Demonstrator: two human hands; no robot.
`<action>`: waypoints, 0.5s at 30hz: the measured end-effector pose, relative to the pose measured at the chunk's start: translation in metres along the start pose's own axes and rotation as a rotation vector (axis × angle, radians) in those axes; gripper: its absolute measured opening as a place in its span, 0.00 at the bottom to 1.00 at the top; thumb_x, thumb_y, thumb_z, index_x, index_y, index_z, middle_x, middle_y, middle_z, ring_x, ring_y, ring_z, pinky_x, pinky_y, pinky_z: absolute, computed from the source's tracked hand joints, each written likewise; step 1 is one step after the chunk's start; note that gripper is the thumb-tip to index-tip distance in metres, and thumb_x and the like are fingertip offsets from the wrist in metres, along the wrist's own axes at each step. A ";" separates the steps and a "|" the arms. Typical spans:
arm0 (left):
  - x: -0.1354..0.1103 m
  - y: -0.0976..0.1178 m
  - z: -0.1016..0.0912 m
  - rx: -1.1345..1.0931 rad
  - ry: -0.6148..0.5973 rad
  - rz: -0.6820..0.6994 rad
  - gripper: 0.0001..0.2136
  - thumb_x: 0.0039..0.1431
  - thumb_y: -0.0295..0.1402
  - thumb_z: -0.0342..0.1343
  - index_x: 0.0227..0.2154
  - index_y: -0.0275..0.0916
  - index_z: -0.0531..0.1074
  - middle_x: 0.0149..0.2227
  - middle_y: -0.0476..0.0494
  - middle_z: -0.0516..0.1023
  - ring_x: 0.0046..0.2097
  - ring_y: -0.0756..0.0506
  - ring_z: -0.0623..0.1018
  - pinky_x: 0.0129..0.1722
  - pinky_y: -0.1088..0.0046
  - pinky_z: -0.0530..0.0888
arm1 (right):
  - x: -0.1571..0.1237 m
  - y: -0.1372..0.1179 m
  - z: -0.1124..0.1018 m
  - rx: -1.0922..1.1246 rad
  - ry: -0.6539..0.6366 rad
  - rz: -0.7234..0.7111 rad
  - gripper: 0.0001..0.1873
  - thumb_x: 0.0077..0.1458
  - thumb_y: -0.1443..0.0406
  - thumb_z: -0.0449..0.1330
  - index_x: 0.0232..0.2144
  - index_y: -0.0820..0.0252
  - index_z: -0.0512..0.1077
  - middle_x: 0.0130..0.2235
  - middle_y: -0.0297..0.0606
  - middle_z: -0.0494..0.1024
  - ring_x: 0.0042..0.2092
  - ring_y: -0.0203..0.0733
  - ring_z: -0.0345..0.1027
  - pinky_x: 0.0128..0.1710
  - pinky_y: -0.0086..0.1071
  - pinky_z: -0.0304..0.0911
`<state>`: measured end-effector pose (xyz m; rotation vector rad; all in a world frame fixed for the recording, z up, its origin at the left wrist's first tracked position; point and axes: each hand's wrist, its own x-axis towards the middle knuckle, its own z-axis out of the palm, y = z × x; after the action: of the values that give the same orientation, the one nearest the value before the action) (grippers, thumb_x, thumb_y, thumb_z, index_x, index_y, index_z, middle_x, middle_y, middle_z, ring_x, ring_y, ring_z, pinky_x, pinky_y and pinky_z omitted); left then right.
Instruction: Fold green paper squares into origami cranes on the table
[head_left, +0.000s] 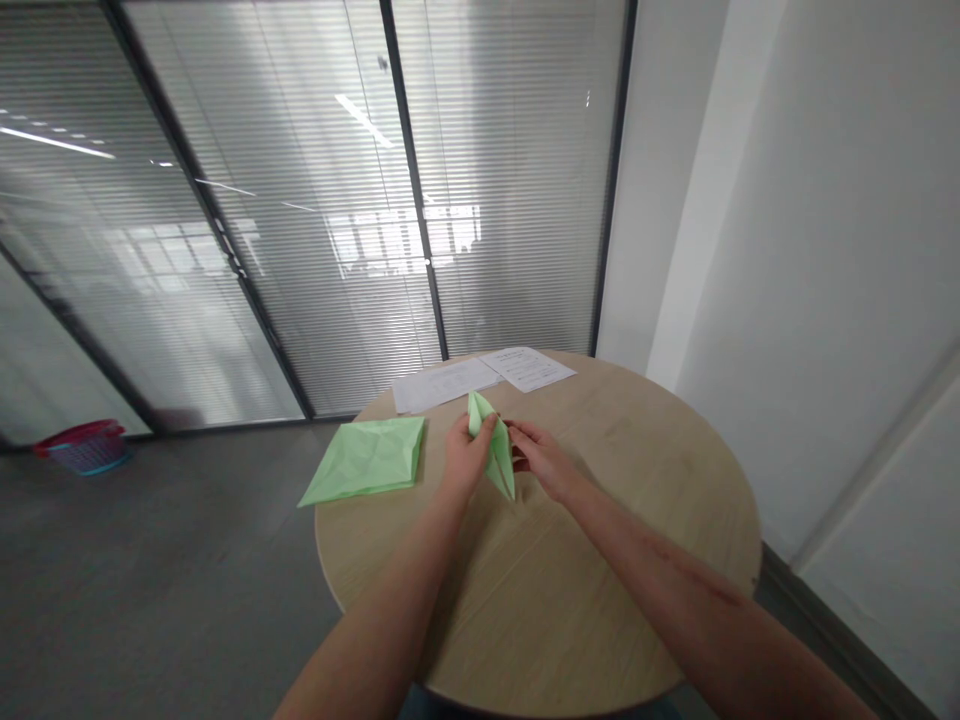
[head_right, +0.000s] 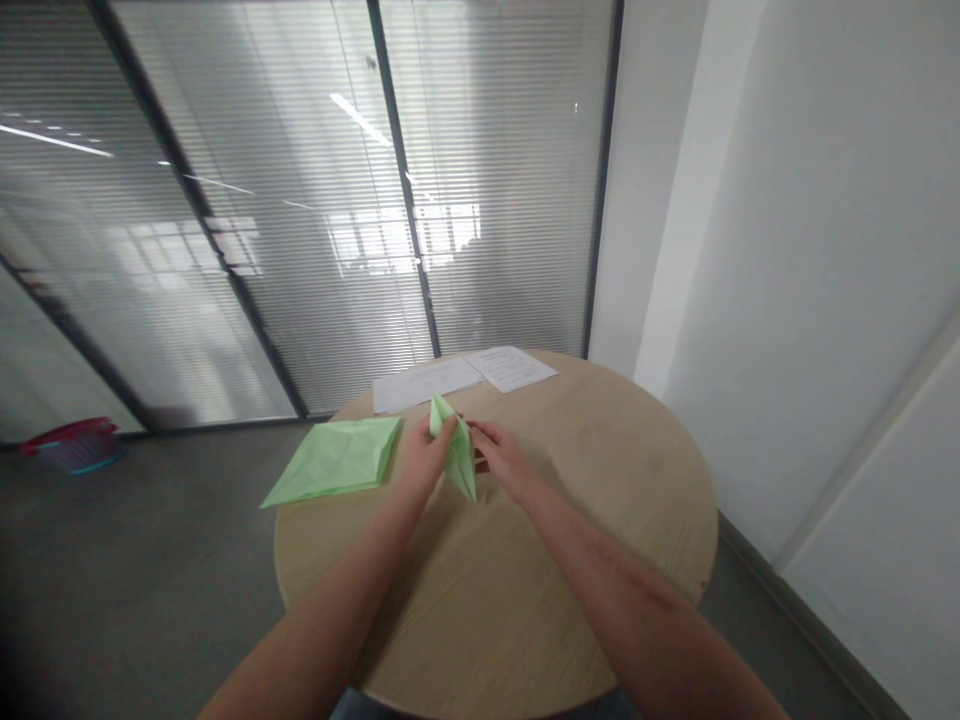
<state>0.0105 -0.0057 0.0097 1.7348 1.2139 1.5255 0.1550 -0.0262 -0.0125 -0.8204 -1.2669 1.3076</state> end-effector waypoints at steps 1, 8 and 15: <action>0.000 -0.001 0.000 -0.016 -0.014 -0.008 0.17 0.58 0.47 0.54 0.37 0.37 0.76 0.37 0.42 0.80 0.38 0.43 0.77 0.38 0.70 0.72 | 0.000 0.000 0.000 0.015 0.002 0.001 0.24 0.54 0.50 0.59 0.49 0.55 0.72 0.42 0.39 0.78 0.35 0.39 0.72 0.32 0.32 0.68; 0.000 0.001 0.004 -0.069 -0.056 0.044 0.22 0.64 0.48 0.45 0.37 0.36 0.78 0.37 0.40 0.80 0.40 0.42 0.77 0.40 0.68 0.72 | 0.003 0.001 0.000 0.060 0.011 0.002 0.26 0.46 0.53 0.66 0.45 0.58 0.72 0.38 0.37 0.78 0.35 0.39 0.71 0.31 0.30 0.67; 0.000 0.007 0.002 -0.117 0.093 0.049 0.23 0.61 0.41 0.52 0.58 0.43 0.66 0.38 0.45 0.78 0.37 0.45 0.76 0.37 0.70 0.71 | 0.003 -0.001 0.001 0.015 0.047 -0.028 0.25 0.45 0.59 0.66 0.46 0.58 0.67 0.33 0.36 0.78 0.33 0.41 0.73 0.32 0.33 0.69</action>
<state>0.0147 -0.0089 0.0150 1.6454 1.1098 1.6881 0.1538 -0.0237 -0.0113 -0.8149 -1.2263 1.2672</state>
